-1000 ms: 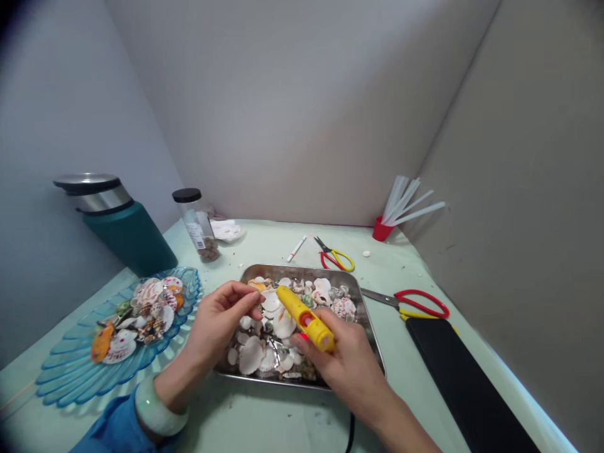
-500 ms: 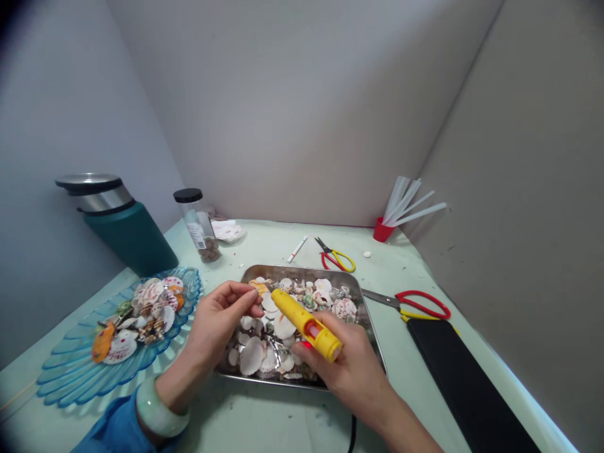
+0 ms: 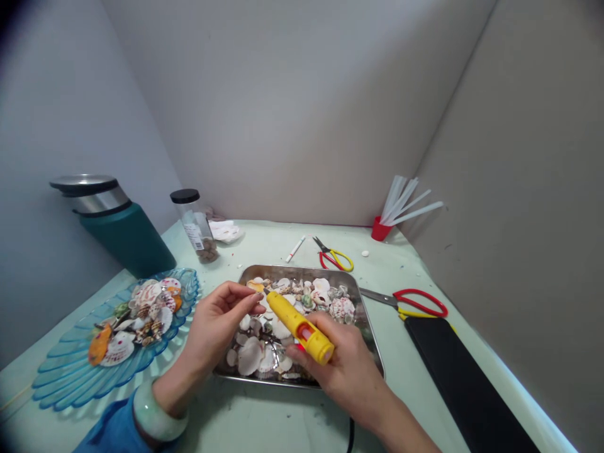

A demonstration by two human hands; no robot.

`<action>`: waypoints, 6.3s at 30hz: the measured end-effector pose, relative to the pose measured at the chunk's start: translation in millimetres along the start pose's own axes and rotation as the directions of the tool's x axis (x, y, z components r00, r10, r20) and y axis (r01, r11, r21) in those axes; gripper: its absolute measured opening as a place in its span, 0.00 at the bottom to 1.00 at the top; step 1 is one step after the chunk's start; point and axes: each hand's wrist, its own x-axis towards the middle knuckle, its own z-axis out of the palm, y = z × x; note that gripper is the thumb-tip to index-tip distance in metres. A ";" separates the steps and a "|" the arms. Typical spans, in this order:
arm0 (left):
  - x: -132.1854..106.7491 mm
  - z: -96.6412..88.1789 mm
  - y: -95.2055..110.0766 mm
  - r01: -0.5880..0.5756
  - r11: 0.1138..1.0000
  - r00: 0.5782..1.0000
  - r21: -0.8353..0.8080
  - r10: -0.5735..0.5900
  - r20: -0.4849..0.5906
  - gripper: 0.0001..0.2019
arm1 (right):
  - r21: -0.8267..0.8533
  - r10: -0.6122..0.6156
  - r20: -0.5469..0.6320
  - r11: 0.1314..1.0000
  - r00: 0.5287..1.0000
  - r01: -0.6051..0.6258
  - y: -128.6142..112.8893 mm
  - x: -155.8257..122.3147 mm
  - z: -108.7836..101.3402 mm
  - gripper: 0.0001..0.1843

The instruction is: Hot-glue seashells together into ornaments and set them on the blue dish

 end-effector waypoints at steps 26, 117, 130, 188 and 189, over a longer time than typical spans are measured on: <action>-1.7 1.1 3.2 0.029 0.999 0.999 0.036 -0.028 -0.041 0.08 | -0.021 -0.017 -0.002 1.000 1.000 0.017 -1.8 -0.3 -0.4 0.13; -0.1 1.5 2.8 0.122 0.992 0.992 -0.020 -0.121 0.045 0.09 | -0.043 0.003 -0.123 0.999 0.992 -0.008 7.7 -1.1 4.9 0.12; -0.6 2.0 3.3 0.108 0.994 0.994 -0.025 -0.107 0.031 0.09 | -0.048 -0.007 -0.142 0.999 0.990 0.001 5.8 -1.1 4.1 0.13; 0.2 1.8 5.4 0.115 0.988 0.993 -0.107 -0.110 0.045 0.10 | -0.108 -0.056 -0.033 0.993 0.998 0.052 -1.0 -0.7 2.4 0.11; 0.1 1.6 5.5 0.112 0.987 0.993 -0.111 -0.107 0.051 0.10 | -0.104 -0.063 -0.023 0.993 0.998 0.060 -1.1 -0.7 2.6 0.11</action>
